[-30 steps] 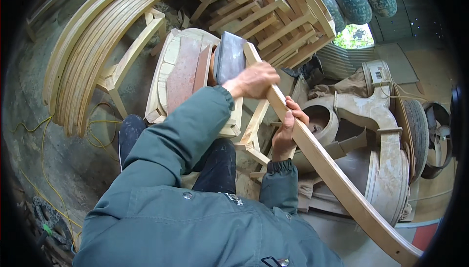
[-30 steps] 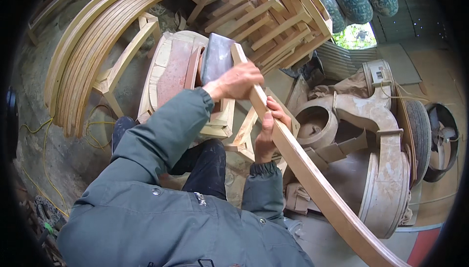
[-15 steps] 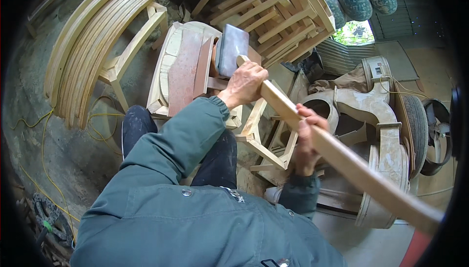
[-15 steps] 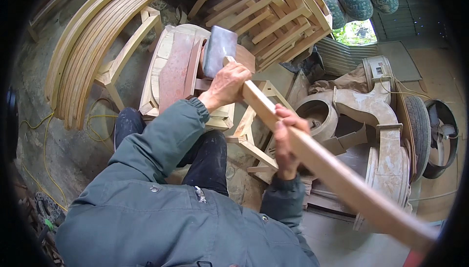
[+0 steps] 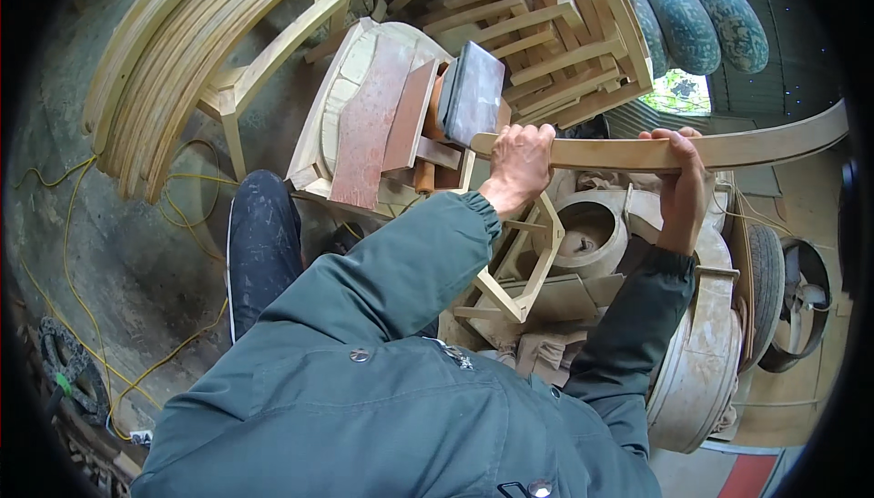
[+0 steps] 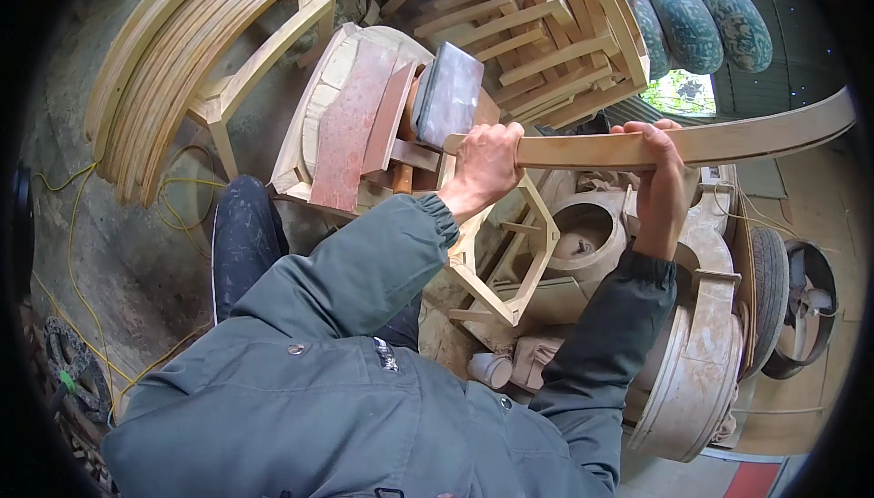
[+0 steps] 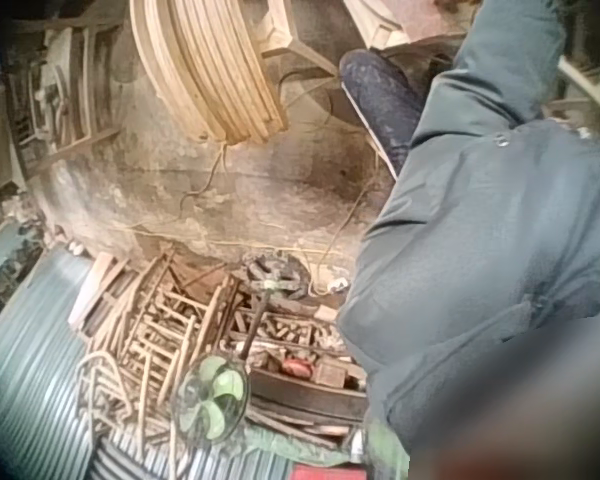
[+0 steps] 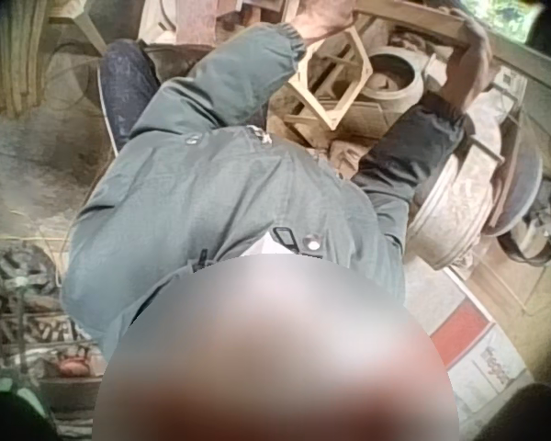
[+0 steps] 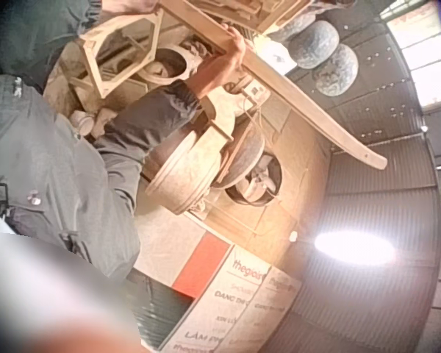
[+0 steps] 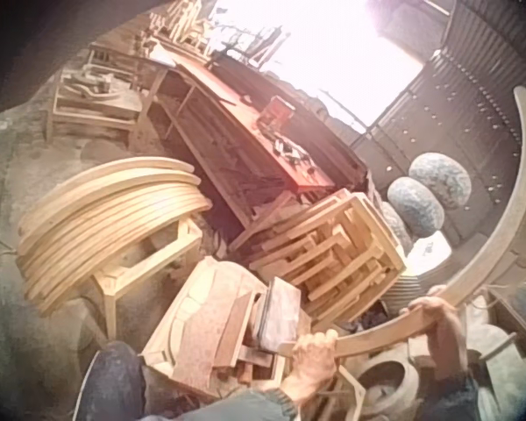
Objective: The recorder is sanding a curved wooden furniture part using a stationary belt sander.
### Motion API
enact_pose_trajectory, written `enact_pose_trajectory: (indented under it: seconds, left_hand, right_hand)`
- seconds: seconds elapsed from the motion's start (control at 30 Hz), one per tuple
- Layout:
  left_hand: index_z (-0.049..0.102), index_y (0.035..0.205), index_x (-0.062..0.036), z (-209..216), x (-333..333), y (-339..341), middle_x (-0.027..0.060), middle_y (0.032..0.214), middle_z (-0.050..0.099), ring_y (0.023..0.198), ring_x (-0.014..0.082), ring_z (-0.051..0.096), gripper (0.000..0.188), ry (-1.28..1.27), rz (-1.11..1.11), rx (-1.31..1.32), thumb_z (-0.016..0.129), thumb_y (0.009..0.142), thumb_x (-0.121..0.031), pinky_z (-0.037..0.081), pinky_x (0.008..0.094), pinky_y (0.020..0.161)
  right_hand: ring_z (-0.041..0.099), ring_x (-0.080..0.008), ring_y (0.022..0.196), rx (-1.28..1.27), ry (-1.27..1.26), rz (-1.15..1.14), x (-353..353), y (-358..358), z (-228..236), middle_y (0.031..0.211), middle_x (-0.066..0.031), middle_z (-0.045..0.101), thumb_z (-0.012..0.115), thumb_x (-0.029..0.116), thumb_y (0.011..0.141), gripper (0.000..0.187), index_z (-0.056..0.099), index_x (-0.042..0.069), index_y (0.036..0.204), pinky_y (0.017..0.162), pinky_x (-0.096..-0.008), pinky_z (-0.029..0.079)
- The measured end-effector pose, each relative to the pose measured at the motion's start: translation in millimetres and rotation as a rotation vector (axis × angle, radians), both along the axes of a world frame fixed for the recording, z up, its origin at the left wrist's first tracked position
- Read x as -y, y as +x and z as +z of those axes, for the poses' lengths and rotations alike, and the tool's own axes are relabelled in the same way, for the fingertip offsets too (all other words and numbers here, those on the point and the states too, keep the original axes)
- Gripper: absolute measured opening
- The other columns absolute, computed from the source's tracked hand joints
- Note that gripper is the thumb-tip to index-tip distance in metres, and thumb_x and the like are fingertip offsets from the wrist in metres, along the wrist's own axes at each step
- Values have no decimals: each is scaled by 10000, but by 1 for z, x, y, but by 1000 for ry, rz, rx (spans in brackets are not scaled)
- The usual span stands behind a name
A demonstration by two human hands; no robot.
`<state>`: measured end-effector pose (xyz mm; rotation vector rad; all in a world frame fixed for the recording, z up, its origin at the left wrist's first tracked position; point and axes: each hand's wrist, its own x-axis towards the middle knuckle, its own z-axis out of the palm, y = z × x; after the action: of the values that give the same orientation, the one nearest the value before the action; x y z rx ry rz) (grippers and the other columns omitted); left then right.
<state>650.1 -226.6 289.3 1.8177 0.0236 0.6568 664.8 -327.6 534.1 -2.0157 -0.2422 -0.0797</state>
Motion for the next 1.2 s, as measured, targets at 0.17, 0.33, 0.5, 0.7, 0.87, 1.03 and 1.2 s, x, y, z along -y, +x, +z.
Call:
enact_pose_trajectory:
  seconds: [0.17,0.33,0.5,0.7,0.87,1.03,1.2]
  left_hand:
    - [605,973,-45,6,3,-1,177,895,701,927,377,697,270,-13,-34,-124,769,772,-119,557,486,837]
    - [601,992,-47,-25,13,-13,167,913,703,938,377,693,290,-39,-88,-205,778,775,-122,563,489,807]
    - [561,1052,-55,-47,31,-64,166,896,660,880,389,653,391,3,-272,-163,812,800,-218,538,515,788]
    - [461,1476,13,-70,4,-121,260,1310,615,1235,414,596,1018,46,-675,-279,929,688,-430,491,460,1048]
    - [517,1399,45,-58,-30,-105,248,1299,609,1194,411,595,733,54,-245,-134,823,861,-348,491,478,1013]
    - [519,1406,7,-33,-32,-97,230,1339,576,1215,416,567,647,191,-138,1,797,894,-275,467,464,1038]
    - [472,1489,-26,-16,2,-96,249,1524,426,1457,438,357,716,567,-38,92,758,919,-351,288,587,1189]
  right_hand:
    - [740,-310,1021,-77,-45,-38,6,29,6,1052,-185,725,671,179,966,279,563,22,1171,915,-388,594]
    - [743,-287,987,-163,-97,33,6,46,-36,1015,-164,736,685,207,973,391,518,27,1277,898,-372,579]
    - [705,-243,801,54,156,60,4,-13,-72,869,-110,678,681,174,1017,375,520,-14,1298,730,-370,583]
    - [617,-132,642,-97,163,-152,49,-91,-176,781,-27,625,702,189,1023,307,578,16,1244,580,-286,521]
    - [582,-80,571,-271,61,-186,72,-149,-282,744,8,624,757,272,989,279,630,36,1066,513,-254,487]
    - [678,-209,654,-378,-127,-124,78,-177,-309,827,-86,690,754,284,946,357,630,36,1170,632,-369,563]
    - [635,-437,1135,-70,-429,-79,101,-228,-280,1217,-234,643,714,110,805,594,511,52,1361,960,-477,520]
